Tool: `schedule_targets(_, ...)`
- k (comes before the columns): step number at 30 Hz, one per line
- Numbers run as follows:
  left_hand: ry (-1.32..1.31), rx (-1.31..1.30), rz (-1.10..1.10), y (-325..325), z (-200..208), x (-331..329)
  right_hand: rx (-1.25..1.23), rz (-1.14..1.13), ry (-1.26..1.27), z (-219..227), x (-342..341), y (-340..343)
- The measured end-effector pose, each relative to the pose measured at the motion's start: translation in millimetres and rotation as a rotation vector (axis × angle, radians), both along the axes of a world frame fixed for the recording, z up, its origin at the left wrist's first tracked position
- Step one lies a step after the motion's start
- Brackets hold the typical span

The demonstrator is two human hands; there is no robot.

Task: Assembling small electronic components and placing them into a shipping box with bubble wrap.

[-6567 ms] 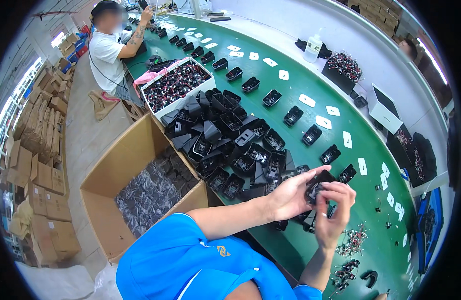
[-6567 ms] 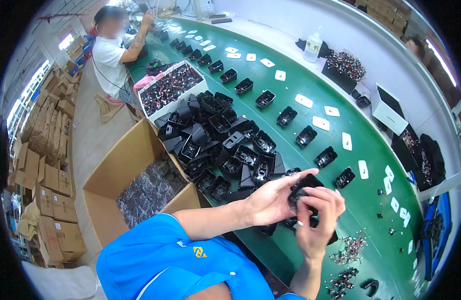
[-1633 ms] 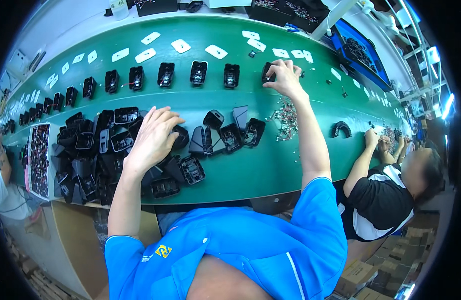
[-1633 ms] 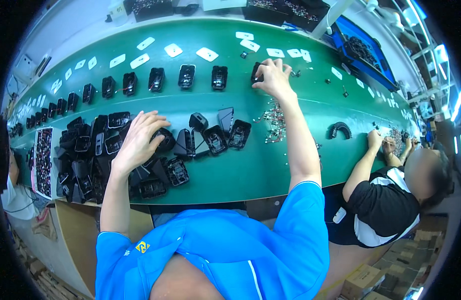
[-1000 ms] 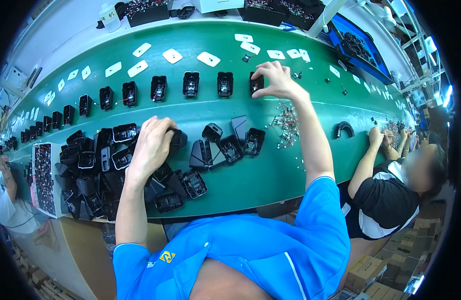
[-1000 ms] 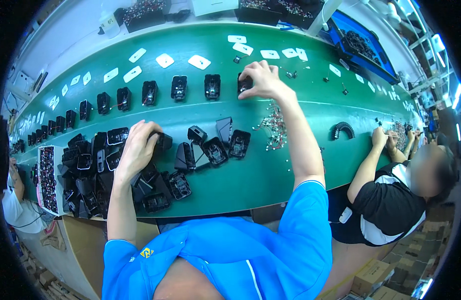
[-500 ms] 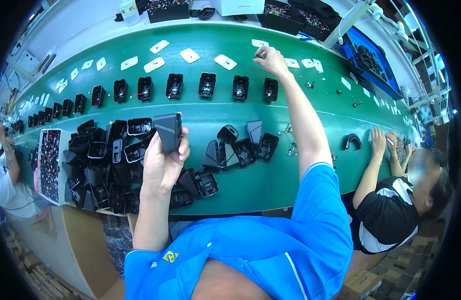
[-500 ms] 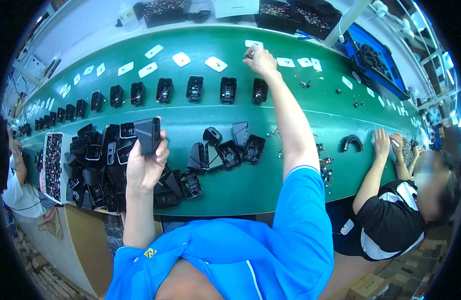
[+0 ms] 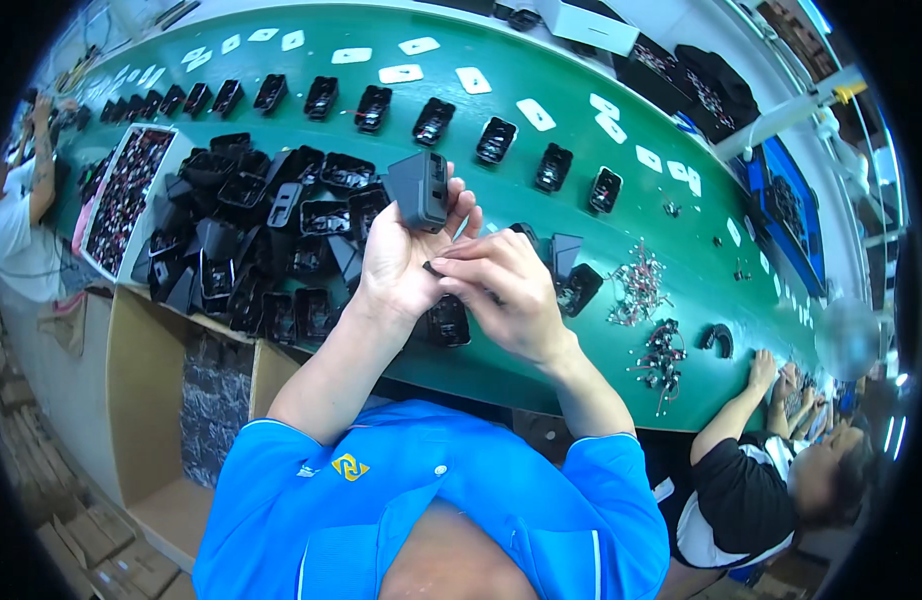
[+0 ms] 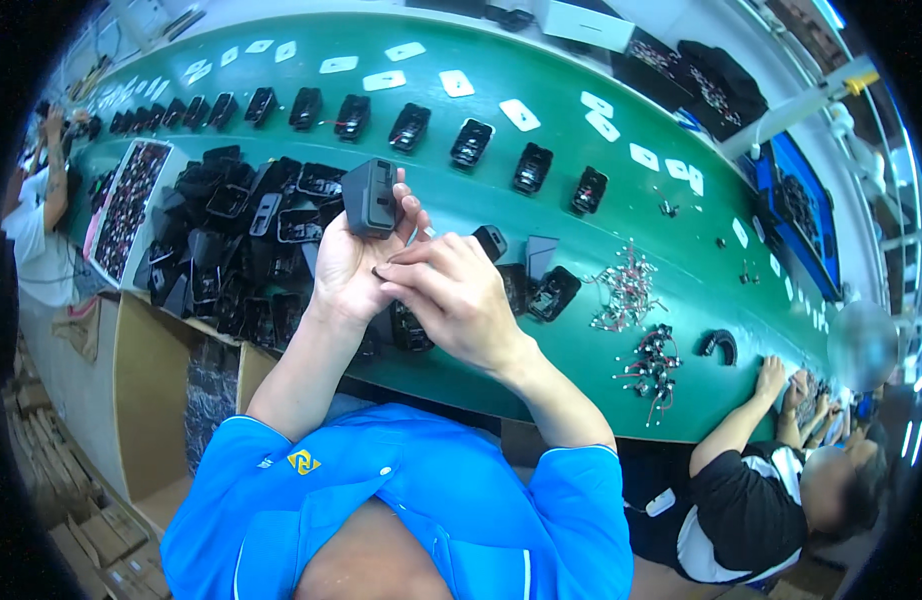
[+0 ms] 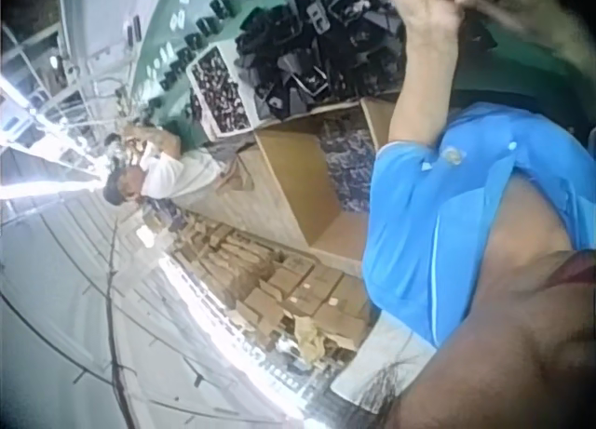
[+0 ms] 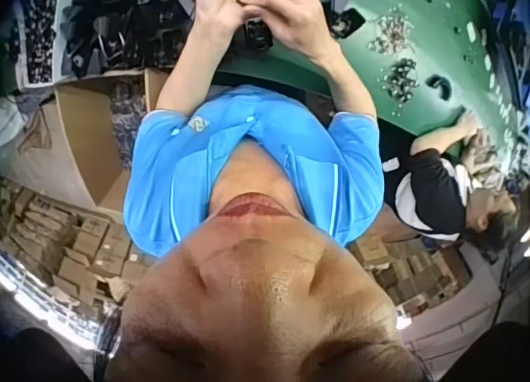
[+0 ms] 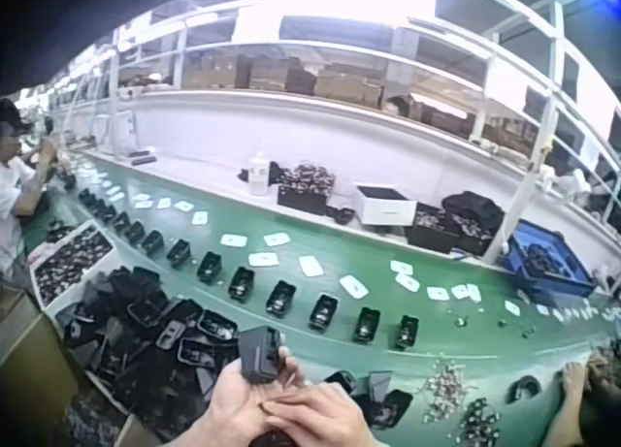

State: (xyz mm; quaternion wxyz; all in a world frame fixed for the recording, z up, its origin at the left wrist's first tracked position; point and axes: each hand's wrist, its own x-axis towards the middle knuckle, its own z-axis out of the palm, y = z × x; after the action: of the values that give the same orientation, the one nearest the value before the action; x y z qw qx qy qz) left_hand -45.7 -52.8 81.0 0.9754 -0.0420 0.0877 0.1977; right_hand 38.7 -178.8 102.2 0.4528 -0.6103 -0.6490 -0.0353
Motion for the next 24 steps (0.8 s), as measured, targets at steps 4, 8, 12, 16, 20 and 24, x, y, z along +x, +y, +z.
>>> schedule_targets(4, -0.047, -0.009, 0.047, -0.9, 1.2, -14.7, -0.102, 0.129, 0.376, -3.1, -1.3, -2.7)
schedule_targets(8, -0.021, 0.094, 0.051, 0.2, -8.3, -20.7, -0.187, 0.105, 0.645, -4.1, -5.8, -3.0)
schedule_targets(12, 0.240, 0.355, 0.167, -11.0, 21.1, -14.6, -0.037, 0.168, 0.364, -6.9, 4.1, 0.0)
schedule_targets(16, 0.177, 0.450, 0.184, -22.5, 23.4, -11.1, 0.064, 0.033, 0.187, 3.1, 12.3, 1.1)
schedule_targets(20, 0.037, 0.485, 0.166, -33.1, 25.8, -8.1, 0.090, -0.138, 0.091, 7.2, 15.9, 0.6)
schedule_targets(24, 0.080, 0.581, 0.161, -39.4, 29.4, -6.2, 0.016, -0.196, 0.077, 4.6, 14.1, 1.7)
